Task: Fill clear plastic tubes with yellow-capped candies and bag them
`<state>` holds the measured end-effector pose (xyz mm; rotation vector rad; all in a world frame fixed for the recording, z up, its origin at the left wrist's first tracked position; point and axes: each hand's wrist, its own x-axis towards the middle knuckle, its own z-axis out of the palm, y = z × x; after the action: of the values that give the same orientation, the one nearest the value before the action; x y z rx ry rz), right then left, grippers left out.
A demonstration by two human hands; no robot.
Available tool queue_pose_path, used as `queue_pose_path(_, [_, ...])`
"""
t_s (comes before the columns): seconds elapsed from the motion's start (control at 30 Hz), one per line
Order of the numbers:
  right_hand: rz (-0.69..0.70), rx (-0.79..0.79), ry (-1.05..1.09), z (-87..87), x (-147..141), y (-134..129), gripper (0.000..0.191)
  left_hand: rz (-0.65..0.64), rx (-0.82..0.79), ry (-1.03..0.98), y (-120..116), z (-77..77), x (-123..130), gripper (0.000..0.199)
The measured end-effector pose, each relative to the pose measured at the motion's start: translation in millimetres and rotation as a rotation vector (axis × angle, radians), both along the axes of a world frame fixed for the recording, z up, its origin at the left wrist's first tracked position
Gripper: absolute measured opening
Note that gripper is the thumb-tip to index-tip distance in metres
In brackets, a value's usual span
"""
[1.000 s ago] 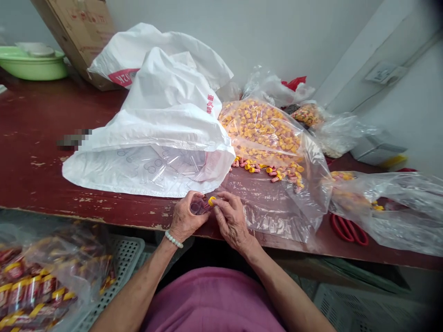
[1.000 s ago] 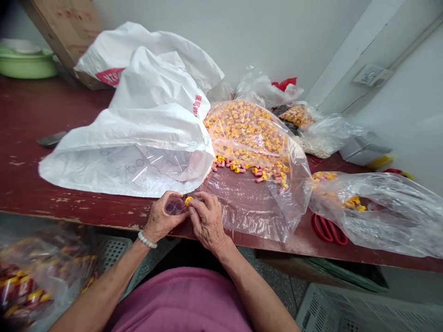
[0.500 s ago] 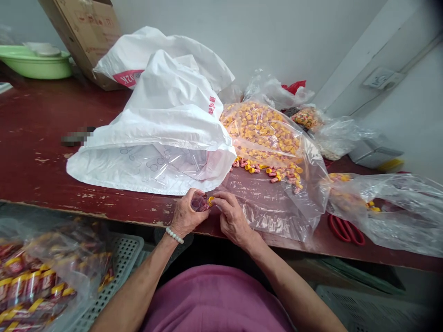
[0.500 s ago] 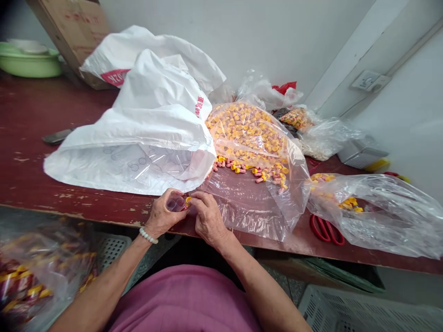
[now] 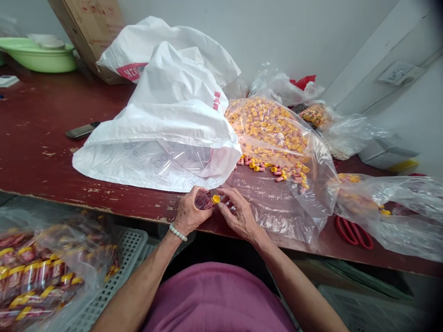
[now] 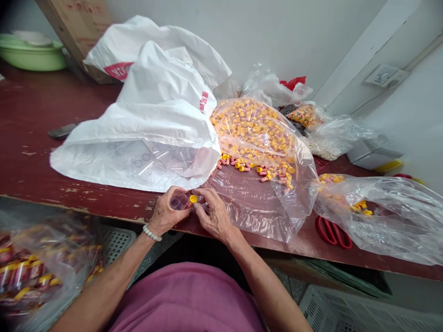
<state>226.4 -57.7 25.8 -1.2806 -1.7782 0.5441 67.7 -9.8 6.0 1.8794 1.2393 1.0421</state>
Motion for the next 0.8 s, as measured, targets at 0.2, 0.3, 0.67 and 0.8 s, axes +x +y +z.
queue_pose_path(0.2, [-0.058,0.071,0.048,-0.9,-10.0,-4.2,0.03,-0.036,-0.12,-0.162,-3.3,11.0,1.2,0.04])
queue_pose_path(0.3, [-0.055,0.199,-0.059,6.2,-4.3,-4.8,0.019,-0.033,-0.085,-0.046,-6.7,18.1,-1.0,0.04])
queue_pose_path(0.67, [0.215,0.124,-0.433,20.9,23.1,0.6,0.011,-0.143,0.039,0.388,-6.4,40.3,-4.5,0.039])
queue_pose_path(0.8, [0.267,0.074,-0.411,22.3,28.3,6.9,0.011,-0.176,0.051,0.438,-2.2,45.2,-1.5,0.037])
